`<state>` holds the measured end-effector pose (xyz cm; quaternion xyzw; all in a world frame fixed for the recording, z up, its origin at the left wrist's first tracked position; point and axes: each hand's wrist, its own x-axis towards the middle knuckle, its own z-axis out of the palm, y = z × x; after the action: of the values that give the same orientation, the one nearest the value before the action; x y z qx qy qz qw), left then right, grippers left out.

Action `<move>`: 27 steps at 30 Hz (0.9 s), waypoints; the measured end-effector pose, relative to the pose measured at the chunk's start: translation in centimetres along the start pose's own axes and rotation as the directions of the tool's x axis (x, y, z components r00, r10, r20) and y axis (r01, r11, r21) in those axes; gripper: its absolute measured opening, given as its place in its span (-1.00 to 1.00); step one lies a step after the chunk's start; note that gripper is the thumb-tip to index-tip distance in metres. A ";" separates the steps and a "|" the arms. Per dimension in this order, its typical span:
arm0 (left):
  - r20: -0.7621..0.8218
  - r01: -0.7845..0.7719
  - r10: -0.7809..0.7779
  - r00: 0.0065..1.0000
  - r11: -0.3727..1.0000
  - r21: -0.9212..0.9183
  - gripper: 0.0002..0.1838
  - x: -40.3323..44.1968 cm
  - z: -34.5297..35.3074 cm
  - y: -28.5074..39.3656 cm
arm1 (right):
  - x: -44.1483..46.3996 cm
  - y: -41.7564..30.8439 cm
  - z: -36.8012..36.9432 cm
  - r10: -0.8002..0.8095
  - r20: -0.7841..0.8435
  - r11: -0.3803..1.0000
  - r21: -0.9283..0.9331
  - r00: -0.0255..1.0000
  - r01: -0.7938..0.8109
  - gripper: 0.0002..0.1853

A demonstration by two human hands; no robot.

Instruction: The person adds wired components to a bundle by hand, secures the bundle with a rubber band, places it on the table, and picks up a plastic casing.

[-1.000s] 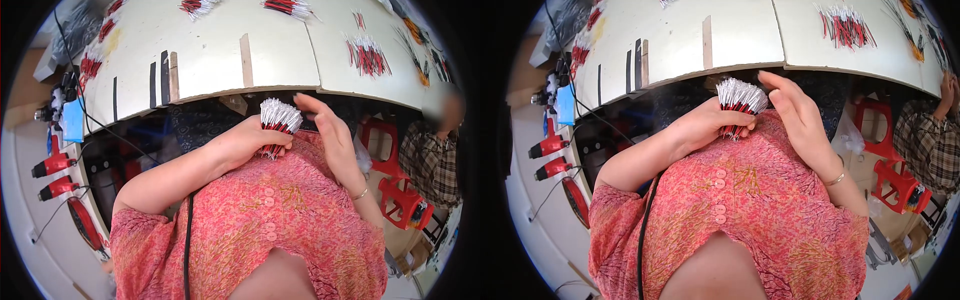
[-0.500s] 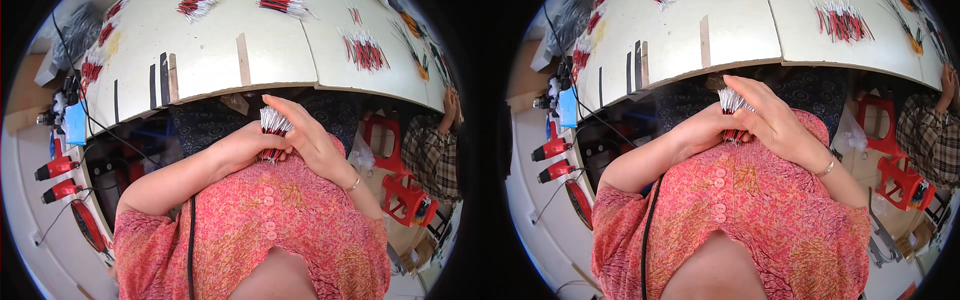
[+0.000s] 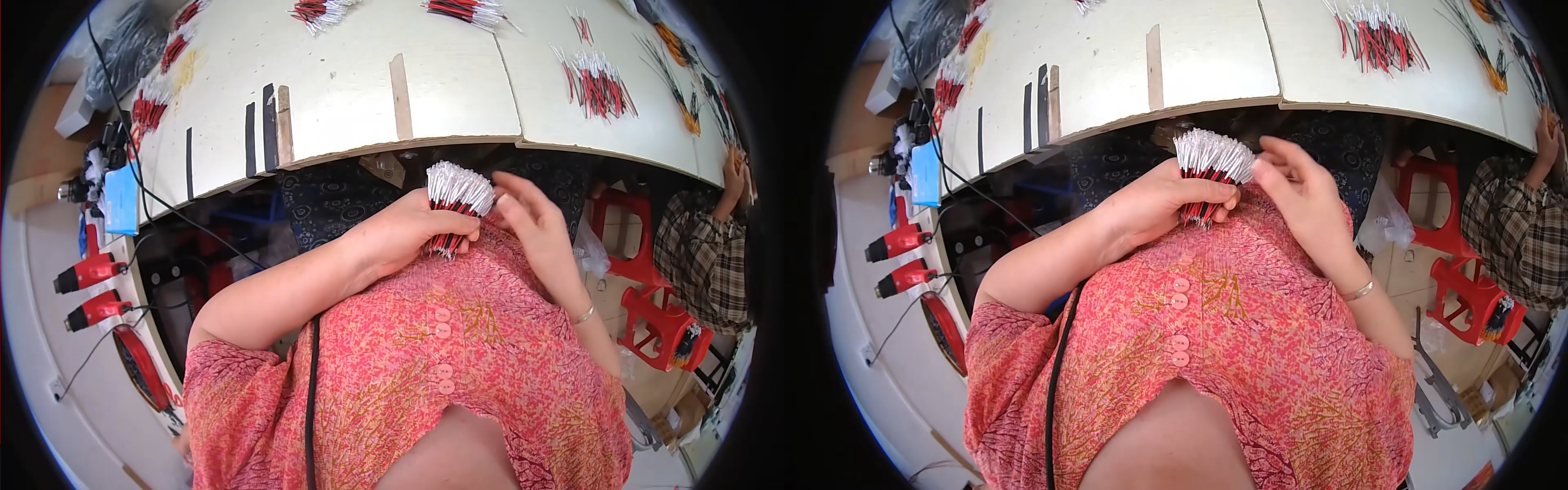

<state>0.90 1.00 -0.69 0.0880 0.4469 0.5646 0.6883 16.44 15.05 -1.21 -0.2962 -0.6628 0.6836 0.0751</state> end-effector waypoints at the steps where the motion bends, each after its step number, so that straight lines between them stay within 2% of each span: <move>1: 0.000 -0.010 0.010 1.000 0.999 0.032 -0.85 0.1 0.0 0.1 | 0.0 0.4 0.0 0.098 0.035 0.995 -0.022 0.995 -0.097 -0.50; 2: 0.001 -0.011 0.011 1.000 0.999 0.033 -0.85 0.1 0.1 0.4 | 0.0 0.7 0.3 0.094 0.101 0.994 0.050 0.990 -0.100 -0.46; 4: -0.093 -0.031 0.049 0.994 0.981 0.191 -0.79 0.2 0.4 0.9 | 0.2 -0.7 1.1 0.125 0.283 0.984 0.085 0.951 -0.154 -0.43; 5: -0.114 -0.048 0.090 0.989 0.945 0.325 -0.74 0.5 0.5 0.9 | 0.2 -0.3 1.8 0.044 0.282 0.989 0.125 0.959 -0.082 -0.33; 6: -0.108 -0.047 0.087 0.990 0.943 0.330 -0.74 0.9 0.4 0.8 | 0.3 -0.6 2.3 0.041 0.273 0.989 0.129 0.961 -0.079 -0.33; 8: -0.043 -0.247 0.362 0.931 0.713 0.656 -0.71 1.7 0.3 0.6 | 0.7 -1.5 2.9 0.026 0.240 0.979 0.192 0.970 -0.074 -0.26; 9: -0.004 -0.256 0.416 0.909 0.566 0.783 -0.65 1.9 0.3 1.2 | 0.9 -2.1 3.1 0.028 0.245 0.970 0.229 0.969 -0.086 -0.27; 10: 0.004 -0.261 0.414 0.910 0.565 0.783 -0.65 2.1 0.5 1.1 | 0.9 -2.2 3.4 0.028 0.237 0.970 0.228 0.971 -0.083 -0.27; 12: -0.001 -0.172 0.520 0.854 0.285 0.943 -0.61 2.5 1.1 1.2 | 1.2 -1.8 3.9 0.040 0.134 0.901 0.423 0.990 -0.094 -0.25; 13: -0.019 -0.127 0.531 0.847 0.237 0.963 -0.60 2.2 1.9 1.4 | 1.5 -1.2 4.2 0.043 0.113 0.854 0.511 0.993 -0.095 -0.29; 14: -0.015 -0.129 0.529 0.848 0.235 0.963 -0.60 2.5 2.0 1.3 | 1.7 -1.1 4.6 0.042 0.109 0.854 0.512 0.993 -0.093 -0.29; 16: 0.031 -0.088 0.557 0.830 0.076 0.993 -0.70 3.1 2.0 1.0 | 2.1 -1.1 5.1 0.041 -0.031 0.756 0.654 0.999 -0.011 -0.40; 17: 0.040 -0.097 0.552 0.833 0.074 0.993 -0.70 3.3 2.2 0.8 | 2.4 -0.9 5.0 0.043 -0.042 0.756 0.655 0.998 -0.005 -0.40; 19: 0.048 -0.136 0.533 0.845 0.127 0.982 -0.70 3.5 2.7 0.5 | 3.0 -0.4 4.6 0.092 -0.099 0.686 0.728 0.991 0.009 -0.58; 20: 0.055 -0.142 0.529 0.847 0.126 0.982 -0.70 3.5 2.9 0.3 | 3.0 -0.1 4.4 0.094 -0.107 0.685 0.728 0.990 0.014 -0.58; 22: -0.017 -0.171 0.518 0.855 0.314 0.934 -0.58 3.2 3.2 0.0 | 3.1 0.3 4.1 0.115 -0.086 0.671 0.741 0.990 -0.014 -0.75; 23: -0.019 -0.168 0.515 0.857 0.314 0.934 -0.58 2.9 3.4 0.0 | 3.0 0.3 3.9 0.118 -0.085 0.669 0.743 0.989 -0.016 -0.75; 25: -0.063 -0.194 0.468 0.882 0.480 0.856 -0.35 1.8 4.2 0.2 | 2.6 0.6 3.4 0.176 -0.011 0.639 0.762 0.984 -0.106 -0.80; 26: -0.049 -0.191 0.459 0.887 0.460 0.867 -0.17 1.4 4.0 -0.1 | 2.6 0.9 3.3 0.177 0.023 0.632 0.764 0.984 -0.131 -0.81; 27: -0.054 -0.184 0.455 0.889 0.462 0.868 -0.17 1.0 3.7 -0.4 | 2.4 1.0 3.1 0.181 0.027 0.627 0.767 0.983 -0.137 -0.81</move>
<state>3.79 3.16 0.68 0.4119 0.7294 0.4032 0.3684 13.18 13.44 -3.09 -0.3118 -0.2806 0.8953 0.1501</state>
